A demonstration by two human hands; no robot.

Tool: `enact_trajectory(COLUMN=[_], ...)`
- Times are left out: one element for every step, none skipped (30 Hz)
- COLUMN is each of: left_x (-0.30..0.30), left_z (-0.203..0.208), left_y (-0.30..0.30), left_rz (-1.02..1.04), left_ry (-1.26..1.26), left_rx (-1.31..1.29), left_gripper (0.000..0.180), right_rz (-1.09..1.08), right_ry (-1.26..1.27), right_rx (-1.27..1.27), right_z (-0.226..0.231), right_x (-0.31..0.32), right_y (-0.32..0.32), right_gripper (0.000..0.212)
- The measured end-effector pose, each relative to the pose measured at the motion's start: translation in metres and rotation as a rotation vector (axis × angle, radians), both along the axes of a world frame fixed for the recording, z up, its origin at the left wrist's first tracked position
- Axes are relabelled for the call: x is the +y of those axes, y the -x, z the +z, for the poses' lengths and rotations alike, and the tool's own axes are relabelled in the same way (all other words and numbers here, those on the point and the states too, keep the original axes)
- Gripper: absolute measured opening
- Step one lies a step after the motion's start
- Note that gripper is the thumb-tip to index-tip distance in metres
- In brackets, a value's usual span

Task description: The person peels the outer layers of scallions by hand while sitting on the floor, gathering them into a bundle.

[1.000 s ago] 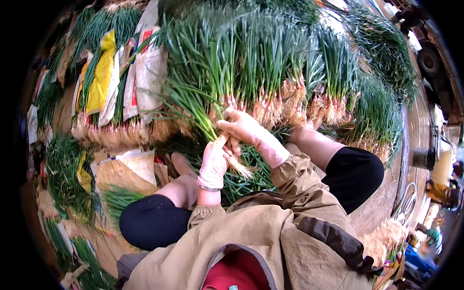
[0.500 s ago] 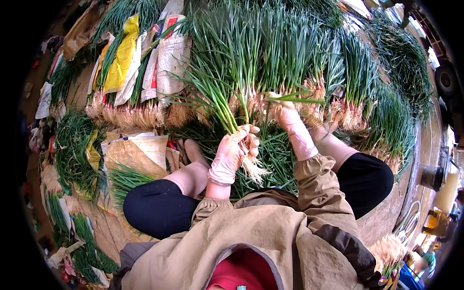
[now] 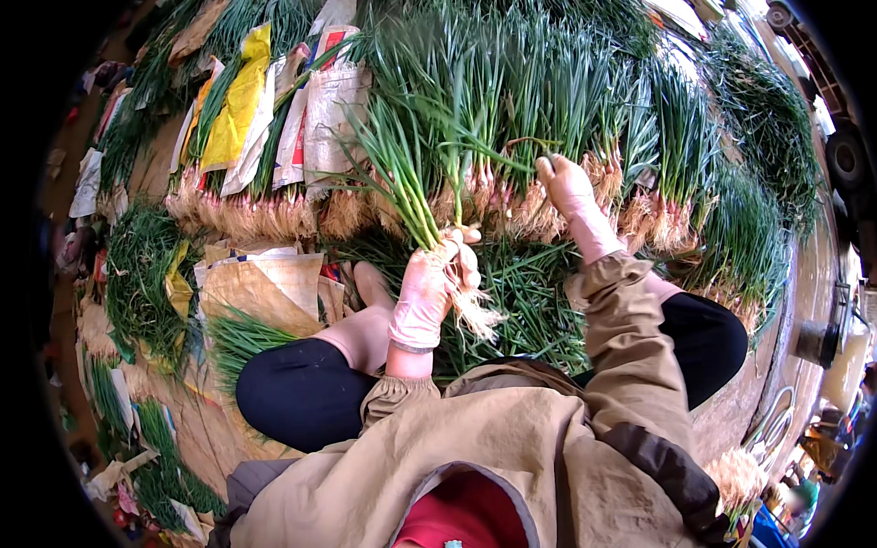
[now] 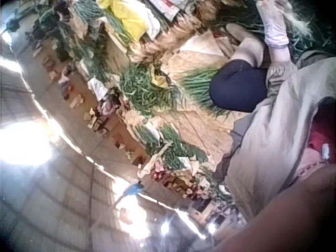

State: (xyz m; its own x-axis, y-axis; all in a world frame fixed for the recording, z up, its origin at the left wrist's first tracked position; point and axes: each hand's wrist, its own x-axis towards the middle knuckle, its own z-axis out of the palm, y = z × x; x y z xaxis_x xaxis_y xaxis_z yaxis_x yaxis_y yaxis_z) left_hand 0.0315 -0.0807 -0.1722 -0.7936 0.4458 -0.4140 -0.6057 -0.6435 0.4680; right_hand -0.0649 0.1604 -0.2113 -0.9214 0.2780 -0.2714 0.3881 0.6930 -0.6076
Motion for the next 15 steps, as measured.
enact_trajectory(left_x=[-0.006, -0.007, -0.009, -0.006, -0.002, -0.001, -0.007, -0.005, -0.003, -0.001, 0.008, 0.009, 0.006, 0.0, -0.002], left_z=[0.0, 0.005, 0.008, 0.008, 0.0, -0.011, -0.021, -0.018, -0.014, -0.011, -0.009, -0.019, -0.028, -0.029, -0.025], left_y=[0.002, 0.005, 0.005, 0.007, 0.008, 0.007, 0.007, 0.006, 0.005, 0.006, 0.008, 0.01, 0.007, 0.004, 0.005], left_rz=[0.01, 0.013, 0.016, 0.041, 0.061, 0.08, 0.012, 0.023, 0.034, 0.045, 0.033, 0.036, 0.026, 0.033, 0.009], left_ry=[0.05, 0.087, 0.039, -0.028, -0.109, -0.187, -0.028, 0.018, 0.065, 0.111, 0.107, 0.045, 0.004, -0.035, -0.029], left_rx=[0.003, 0.011, 0.031, 0.025, -0.027, -0.083, 0.029, 0.011, -0.006, -0.024, -0.077, -0.109, -0.116, -0.121, -0.107], left_gripper=[0.031, 0.035, 0.039, 0.04, 0.041, 0.042, 0.043, 0.042, 0.041, 0.04, 0.038, 0.037, 0.036, 0.036, 0.035], right_rz=[0.077, 0.147, 0.129, 0.337, 0.543, 0.75, 0.573, 0.4, 0.227, 0.287, 0.647, 1.022, 1.153, 1.298, 1.293], right_ry=[-0.034, -0.08, -0.051, -0.151, -0.25, -0.346, -0.267, -0.189, -0.111, -0.191, -0.419, -0.624, -0.522, -0.421, -0.409], right_rx=[-0.077, -0.149, -0.159, -0.254, -0.351, -0.451, -0.372, -0.294, -0.215, -0.029, -0.403, -0.781, -0.874, -0.958, -0.914], right_z=[0.002, 0.006, 0.002, -0.007, -0.008, -0.009, -0.011, -0.014, -0.017, -0.021, -0.034, -0.039, -0.04, -0.029, -0.028], right_x=[0.0, 0.012, 0.024, 0.029, 0.026, 0.022, 0.02, 0.018, 0.018, 0.019, 0.024, 0.012, 0.007, -0.007, -0.009], right_y=[-0.003, -0.006, -0.012, -0.021, -0.038, -0.051, -0.056, -0.061, -0.064, -0.069, -0.073, -0.071, -0.092, -0.11, -0.113], right_gripper=[0.035, 0.035, 0.036, 0.035, 0.035, 0.034, 0.034, 0.034, 0.033, 0.033, 0.031, 0.029, 0.032, 0.036, 0.04])
